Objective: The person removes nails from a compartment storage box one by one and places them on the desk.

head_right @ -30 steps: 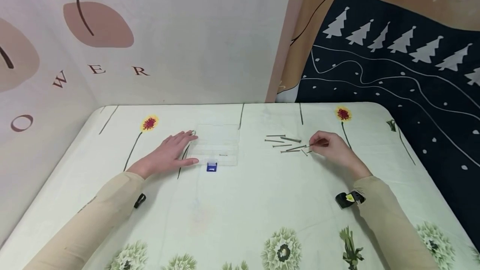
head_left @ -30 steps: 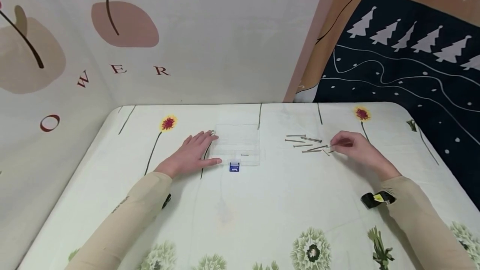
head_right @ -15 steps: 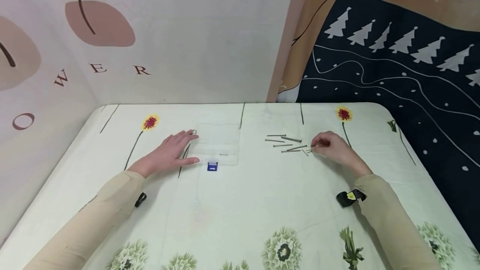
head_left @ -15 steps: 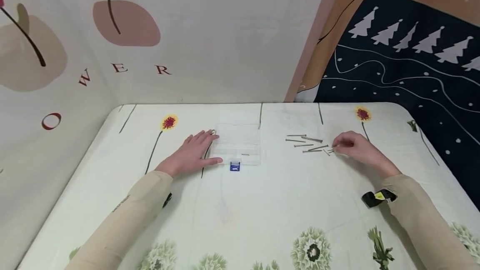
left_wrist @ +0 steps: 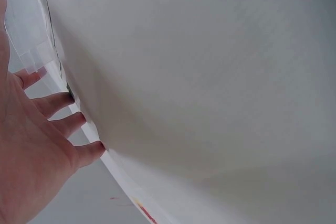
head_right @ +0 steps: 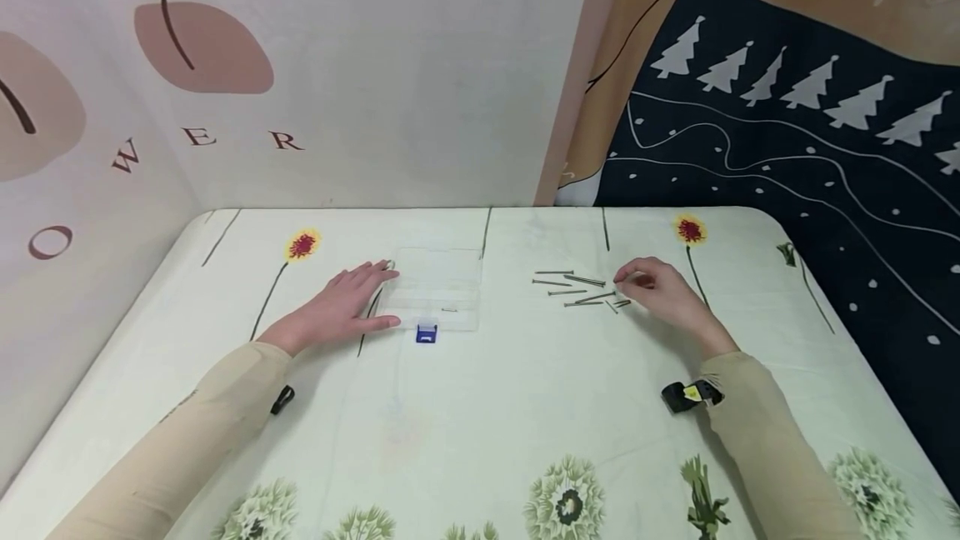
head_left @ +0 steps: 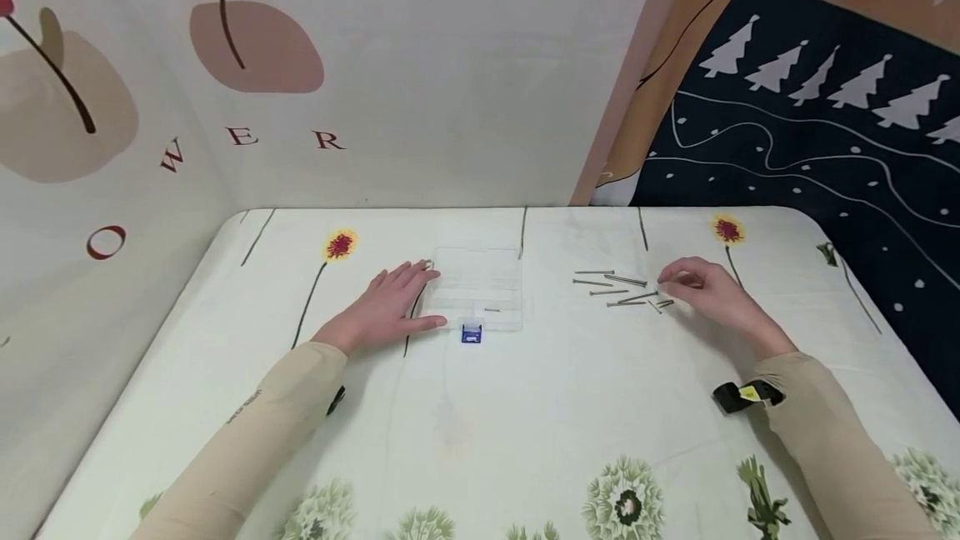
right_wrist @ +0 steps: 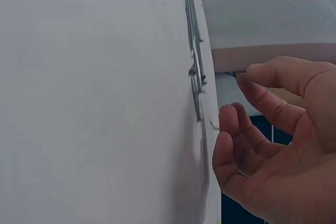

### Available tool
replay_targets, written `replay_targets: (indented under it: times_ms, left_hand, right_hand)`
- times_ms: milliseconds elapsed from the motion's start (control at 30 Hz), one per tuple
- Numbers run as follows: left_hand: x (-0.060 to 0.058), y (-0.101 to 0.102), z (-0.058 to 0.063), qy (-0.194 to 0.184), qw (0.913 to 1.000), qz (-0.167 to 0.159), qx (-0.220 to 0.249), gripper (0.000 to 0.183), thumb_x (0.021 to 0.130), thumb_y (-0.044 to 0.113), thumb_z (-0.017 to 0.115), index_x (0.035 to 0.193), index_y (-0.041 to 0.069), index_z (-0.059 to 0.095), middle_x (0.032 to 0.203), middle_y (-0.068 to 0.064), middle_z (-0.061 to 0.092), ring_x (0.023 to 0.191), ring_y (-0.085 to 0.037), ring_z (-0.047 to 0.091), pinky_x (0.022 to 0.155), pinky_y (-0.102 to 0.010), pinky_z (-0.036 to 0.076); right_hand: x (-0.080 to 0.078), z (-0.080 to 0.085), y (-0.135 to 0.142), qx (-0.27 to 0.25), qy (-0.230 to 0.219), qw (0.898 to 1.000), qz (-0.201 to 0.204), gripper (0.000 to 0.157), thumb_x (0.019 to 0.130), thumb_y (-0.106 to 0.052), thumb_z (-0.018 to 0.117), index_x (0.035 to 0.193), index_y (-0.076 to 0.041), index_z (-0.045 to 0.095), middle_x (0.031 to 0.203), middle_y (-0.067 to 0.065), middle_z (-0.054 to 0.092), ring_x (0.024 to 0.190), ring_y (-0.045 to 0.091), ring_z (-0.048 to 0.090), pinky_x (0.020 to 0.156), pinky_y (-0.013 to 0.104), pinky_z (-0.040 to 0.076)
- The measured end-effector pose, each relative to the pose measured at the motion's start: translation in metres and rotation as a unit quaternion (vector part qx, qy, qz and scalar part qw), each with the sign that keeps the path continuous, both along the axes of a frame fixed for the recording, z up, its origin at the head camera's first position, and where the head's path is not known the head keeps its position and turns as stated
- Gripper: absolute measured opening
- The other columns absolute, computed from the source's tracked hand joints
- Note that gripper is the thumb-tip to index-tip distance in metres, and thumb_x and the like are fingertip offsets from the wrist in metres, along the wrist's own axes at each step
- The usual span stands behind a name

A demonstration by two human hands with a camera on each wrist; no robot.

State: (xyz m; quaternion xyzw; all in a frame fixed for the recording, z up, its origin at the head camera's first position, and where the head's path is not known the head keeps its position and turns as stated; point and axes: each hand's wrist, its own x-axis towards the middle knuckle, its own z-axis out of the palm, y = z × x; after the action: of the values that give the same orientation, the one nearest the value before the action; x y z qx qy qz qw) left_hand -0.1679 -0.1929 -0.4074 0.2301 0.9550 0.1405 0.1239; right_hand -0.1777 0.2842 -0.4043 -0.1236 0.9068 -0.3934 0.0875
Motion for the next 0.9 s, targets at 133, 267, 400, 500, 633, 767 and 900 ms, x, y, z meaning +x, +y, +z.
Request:
replay_targets:
  times_ms: [133, 267, 400, 500, 633, 767, 900]
  left_hand:
    - [0.0, 0.0, 0.0, 0.002, 1.0, -0.002, -0.002, 0.084, 0.089, 0.06, 0.057, 0.149, 0.008, 0.033, 0.157, -0.018, 0.021, 0.143, -0.039, 0.015, 0.111, -0.061, 0.009]
    - [-0.001, 0.0, -0.001, 0.003, 1.0, -0.002, -0.003, 0.083, 0.089, 0.06, 0.057, 0.149, 0.008, 0.033, 0.156, -0.019, 0.021, 0.143, -0.039, 0.016, 0.111, -0.061, 0.01]
    - [0.0, 0.0, -0.001, 0.002, 1.0, -0.001, -0.003, 0.084, 0.089, 0.06, 0.057, 0.149, 0.008, 0.033, 0.156, -0.019, 0.021, 0.143, -0.04, 0.016, 0.111, -0.061, 0.01]
    - [0.001, 0.0, -0.001, 0.0, 1.0, 0.0, -0.003, 0.084, 0.088, 0.061, 0.057, 0.149, 0.008, 0.033, 0.157, -0.019, 0.021, 0.143, -0.04, 0.015, 0.111, -0.061, 0.01]
    - [0.001, -0.001, 0.0, 0.002, 1.0, 0.001, -0.004, 0.084, 0.088, 0.061, 0.057, 0.149, 0.008, 0.033, 0.156, -0.018, 0.021, 0.143, -0.04, 0.015, 0.111, -0.061, 0.01]
    - [0.001, -0.001, 0.001, 0.003, 1.0, 0.001, -0.001, 0.084, 0.088, 0.061, 0.057, 0.149, 0.008, 0.033, 0.156, -0.018, 0.022, 0.143, -0.039, 0.015, 0.111, -0.061, 0.01]
    - [0.001, 0.0, 0.001, 0.0, 1.0, 0.0, 0.002, 0.084, 0.088, 0.062, 0.057, 0.148, 0.008, 0.034, 0.156, -0.018, 0.022, 0.143, -0.039, 0.015, 0.111, -0.061, 0.01]
  right_hand:
    - [0.0, 0.002, -0.009, -0.012, 0.0, 1.0, 0.001, 0.021, 0.098, -0.012, 0.056, 0.112, 0.003, 0.063, 0.126, 0.023, 0.053, 0.106, 0.038, 0.056, 0.081, 0.039, 0.045]
    - [0.001, 0.003, -0.02, -0.022, -0.004, 1.0, 0.005, 0.021, 0.098, -0.013, 0.057, 0.111, 0.002, 0.063, 0.125, 0.022, 0.054, 0.106, 0.038, 0.057, 0.077, 0.036, 0.047]
    - [0.0, 0.002, -0.032, -0.033, -0.002, 0.999, 0.019, 0.019, 0.098, -0.012, 0.057, 0.109, 0.002, 0.063, 0.122, 0.02, 0.056, 0.106, 0.037, 0.058, 0.077, 0.036, 0.048]
    - [-0.002, 0.001, -0.041, -0.041, 0.0, 0.998, 0.037, 0.017, 0.097, -0.011, 0.058, 0.108, 0.002, 0.064, 0.118, 0.019, 0.058, 0.104, 0.034, 0.058, 0.08, 0.037, 0.048]
    - [-0.004, 0.001, -0.054, -0.053, -0.001, 0.997, 0.054, 0.015, 0.097, -0.009, 0.059, 0.105, 0.001, 0.064, 0.115, 0.017, 0.059, 0.104, 0.031, 0.059, 0.086, 0.039, 0.046]
    - [-0.006, 0.004, -0.064, -0.056, -0.01, 0.996, 0.063, 0.016, 0.097, -0.011, 0.059, 0.106, 0.0, 0.065, 0.118, 0.016, 0.058, 0.105, 0.031, 0.058, 0.084, 0.039, 0.046]
    - [-0.006, 0.005, -0.074, -0.057, -0.017, 0.995, 0.079, 0.017, 0.097, -0.01, 0.059, 0.109, 0.0, 0.064, 0.118, 0.016, 0.058, 0.1, 0.029, 0.059, 0.078, 0.035, 0.048]
